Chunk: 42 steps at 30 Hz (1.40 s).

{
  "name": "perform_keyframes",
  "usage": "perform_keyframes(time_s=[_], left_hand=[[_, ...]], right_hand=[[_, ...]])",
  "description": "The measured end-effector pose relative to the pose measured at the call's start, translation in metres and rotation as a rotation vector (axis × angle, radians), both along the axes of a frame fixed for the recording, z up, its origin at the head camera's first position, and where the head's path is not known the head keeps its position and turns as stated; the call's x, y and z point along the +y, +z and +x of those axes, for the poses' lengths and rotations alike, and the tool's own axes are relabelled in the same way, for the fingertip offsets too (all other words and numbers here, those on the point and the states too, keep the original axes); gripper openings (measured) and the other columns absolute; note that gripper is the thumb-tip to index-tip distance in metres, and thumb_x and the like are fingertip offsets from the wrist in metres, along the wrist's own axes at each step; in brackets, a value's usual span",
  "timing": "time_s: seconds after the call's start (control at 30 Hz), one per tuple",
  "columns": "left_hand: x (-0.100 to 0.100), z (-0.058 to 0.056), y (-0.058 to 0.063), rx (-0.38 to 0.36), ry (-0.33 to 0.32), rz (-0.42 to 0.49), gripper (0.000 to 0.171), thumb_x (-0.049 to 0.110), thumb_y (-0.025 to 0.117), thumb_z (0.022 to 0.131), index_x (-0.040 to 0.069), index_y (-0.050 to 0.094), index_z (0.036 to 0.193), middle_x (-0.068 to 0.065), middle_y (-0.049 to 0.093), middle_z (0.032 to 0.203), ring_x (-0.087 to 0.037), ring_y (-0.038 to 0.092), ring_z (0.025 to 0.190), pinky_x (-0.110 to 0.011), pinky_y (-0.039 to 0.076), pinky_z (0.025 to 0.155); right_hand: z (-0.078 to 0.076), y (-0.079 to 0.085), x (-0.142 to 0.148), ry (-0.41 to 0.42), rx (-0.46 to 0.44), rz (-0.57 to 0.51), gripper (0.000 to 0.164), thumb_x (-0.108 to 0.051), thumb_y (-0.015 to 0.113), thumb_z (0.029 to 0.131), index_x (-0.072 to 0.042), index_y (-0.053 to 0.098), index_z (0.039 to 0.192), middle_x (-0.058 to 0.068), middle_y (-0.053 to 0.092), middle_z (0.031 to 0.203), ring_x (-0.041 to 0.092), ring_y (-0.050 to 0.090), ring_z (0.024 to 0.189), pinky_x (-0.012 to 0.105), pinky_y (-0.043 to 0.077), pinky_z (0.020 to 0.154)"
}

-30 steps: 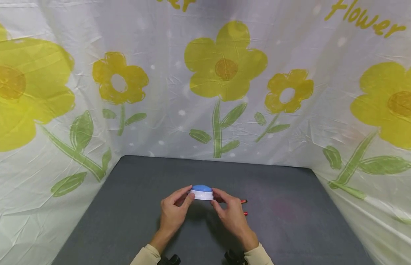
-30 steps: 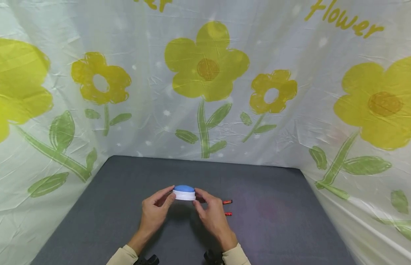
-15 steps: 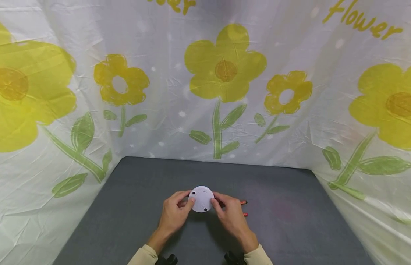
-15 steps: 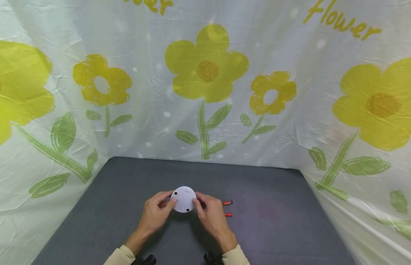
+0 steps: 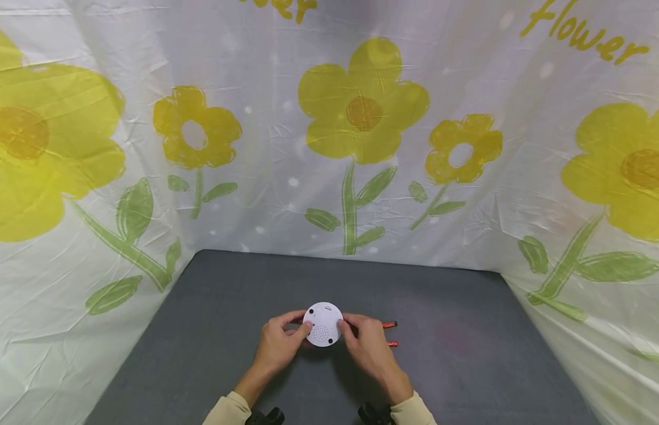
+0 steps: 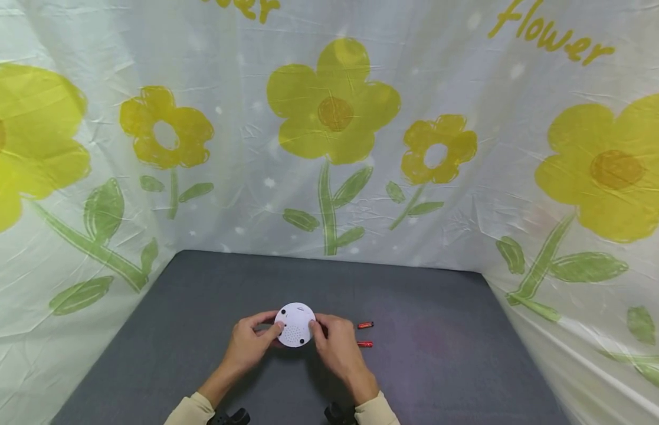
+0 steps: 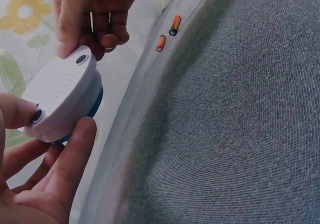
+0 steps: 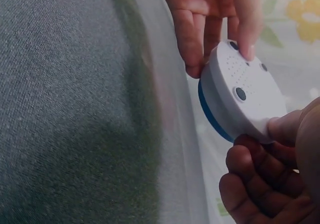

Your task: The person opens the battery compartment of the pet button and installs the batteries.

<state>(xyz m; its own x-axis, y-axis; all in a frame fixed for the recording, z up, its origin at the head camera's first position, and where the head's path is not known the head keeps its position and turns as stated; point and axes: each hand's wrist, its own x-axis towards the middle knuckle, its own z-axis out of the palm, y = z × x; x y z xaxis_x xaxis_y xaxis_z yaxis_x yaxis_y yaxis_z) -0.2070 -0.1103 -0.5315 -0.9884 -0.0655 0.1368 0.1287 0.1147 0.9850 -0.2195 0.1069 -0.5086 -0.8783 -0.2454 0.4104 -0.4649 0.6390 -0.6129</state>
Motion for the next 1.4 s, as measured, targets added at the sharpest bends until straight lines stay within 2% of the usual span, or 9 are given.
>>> perform_keyframes(time_s=[0.33, 0.67, 0.73, 0.83, 0.9, 0.97, 1.07, 1.17, 1.4], left_hand=[[0.001, 0.0, -0.007, -0.075, -0.039, 0.019, 0.032, -0.001, 0.076, 0.096, -0.008, 0.072, 0.127, -0.021, 0.069, 0.106, -0.027, 0.079, 0.066, -0.038, 0.07, 0.062], [-0.003, 0.001, -0.015, -0.183, -0.133, 0.023, 0.037, 0.0, 0.074, 0.096, -0.01, 0.065, 0.131, -0.018, 0.073, 0.1, -0.027, 0.078, 0.069, -0.045, 0.071, 0.062], [-0.004, 0.0, -0.016, -0.208, -0.14, 0.024, 0.037, 0.001, 0.074, 0.097, -0.011, 0.064, 0.131, -0.018, 0.073, 0.099, -0.026, 0.078, 0.07, -0.046, 0.071, 0.062], [-0.005, -0.001, -0.018, -0.241, -0.148, 0.021, 0.038, 0.002, 0.073, 0.097, -0.011, 0.063, 0.131, -0.018, 0.073, 0.099, -0.025, 0.078, 0.071, -0.045, 0.071, 0.063], [-0.005, -0.001, -0.019, -0.26, -0.145, 0.019, 0.038, 0.003, 0.074, 0.097, -0.011, 0.063, 0.131, -0.018, 0.074, 0.099, -0.025, 0.078, 0.071, -0.045, 0.071, 0.063], [-0.005, -0.002, -0.019, -0.274, -0.146, 0.018, 0.038, 0.003, 0.073, 0.097, -0.012, 0.062, 0.131, -0.017, 0.074, 0.098, -0.024, 0.078, 0.07, -0.045, 0.071, 0.063], [-0.005, -0.003, -0.018, -0.292, -0.15, 0.026, 0.038, 0.004, 0.073, 0.097, -0.012, 0.062, 0.13, -0.017, 0.075, 0.097, -0.023, 0.078, 0.069, -0.044, 0.071, 0.063], [-0.006, -0.003, -0.017, -0.311, -0.16, 0.051, 0.037, 0.004, 0.072, 0.097, -0.012, 0.062, 0.128, -0.016, 0.076, 0.095, -0.022, 0.078, 0.069, -0.043, 0.071, 0.063], [-0.005, -0.005, -0.018, -0.347, -0.167, 0.093, 0.035, 0.005, 0.071, 0.098, -0.013, 0.061, 0.126, -0.014, 0.077, 0.092, -0.023, 0.079, 0.071, -0.04, 0.071, 0.064]], right_hand=[[-0.002, -0.012, -0.002, -0.025, -0.061, 0.03, 0.017, -0.013, 0.072, 0.102, -0.005, 0.084, 0.112, 0.008, 0.084, 0.108, 0.022, 0.079, 0.102, 0.048, 0.067, 0.093], [0.0, -0.019, -0.004, -0.027, -0.105, 0.095, 0.015, -0.013, 0.071, 0.1, -0.011, 0.085, 0.099, 0.001, 0.082, 0.091, 0.016, 0.074, 0.086, 0.038, 0.061, 0.074], [-0.003, -0.026, -0.002, -0.013, -0.086, 0.088, 0.016, -0.016, 0.07, 0.101, -0.011, 0.085, 0.099, 0.0, 0.081, 0.09, 0.017, 0.073, 0.084, 0.04, 0.06, 0.072], [-0.018, -0.054, 0.004, 0.019, -0.019, 0.091, 0.022, -0.02, 0.065, 0.104, -0.011, 0.085, 0.1, 0.001, 0.081, 0.089, 0.019, 0.073, 0.081, 0.041, 0.058, 0.068], [-0.019, -0.059, 0.005, 0.026, 0.011, 0.095, 0.023, -0.022, 0.064, 0.104, -0.012, 0.085, 0.1, 0.002, 0.081, 0.089, 0.02, 0.074, 0.081, 0.042, 0.058, 0.066], [-0.018, -0.056, 0.004, 0.019, -0.001, 0.097, 0.023, -0.022, 0.064, 0.104, -0.012, 0.085, 0.099, 0.002, 0.081, 0.089, 0.02, 0.074, 0.081, 0.042, 0.058, 0.067], [-0.006, -0.032, -0.002, -0.015, -0.083, 0.093, 0.019, -0.02, 0.069, 0.102, -0.011, 0.085, 0.098, 0.003, 0.082, 0.091, 0.022, 0.076, 0.087, 0.044, 0.062, 0.074], [-0.001, -0.024, -0.005, -0.038, -0.119, 0.104, 0.017, -0.018, 0.07, 0.101, -0.01, 0.085, 0.099, 0.003, 0.082, 0.094, 0.023, 0.077, 0.091, 0.046, 0.064, 0.079], [-0.002, -0.023, -0.009, -0.056, 0.087, 0.097, 0.009, -0.008, 0.078, 0.092, -0.004, 0.081, 0.1, 0.005, 0.077, 0.089, 0.017, 0.071, 0.08, 0.04, 0.061, 0.068]])
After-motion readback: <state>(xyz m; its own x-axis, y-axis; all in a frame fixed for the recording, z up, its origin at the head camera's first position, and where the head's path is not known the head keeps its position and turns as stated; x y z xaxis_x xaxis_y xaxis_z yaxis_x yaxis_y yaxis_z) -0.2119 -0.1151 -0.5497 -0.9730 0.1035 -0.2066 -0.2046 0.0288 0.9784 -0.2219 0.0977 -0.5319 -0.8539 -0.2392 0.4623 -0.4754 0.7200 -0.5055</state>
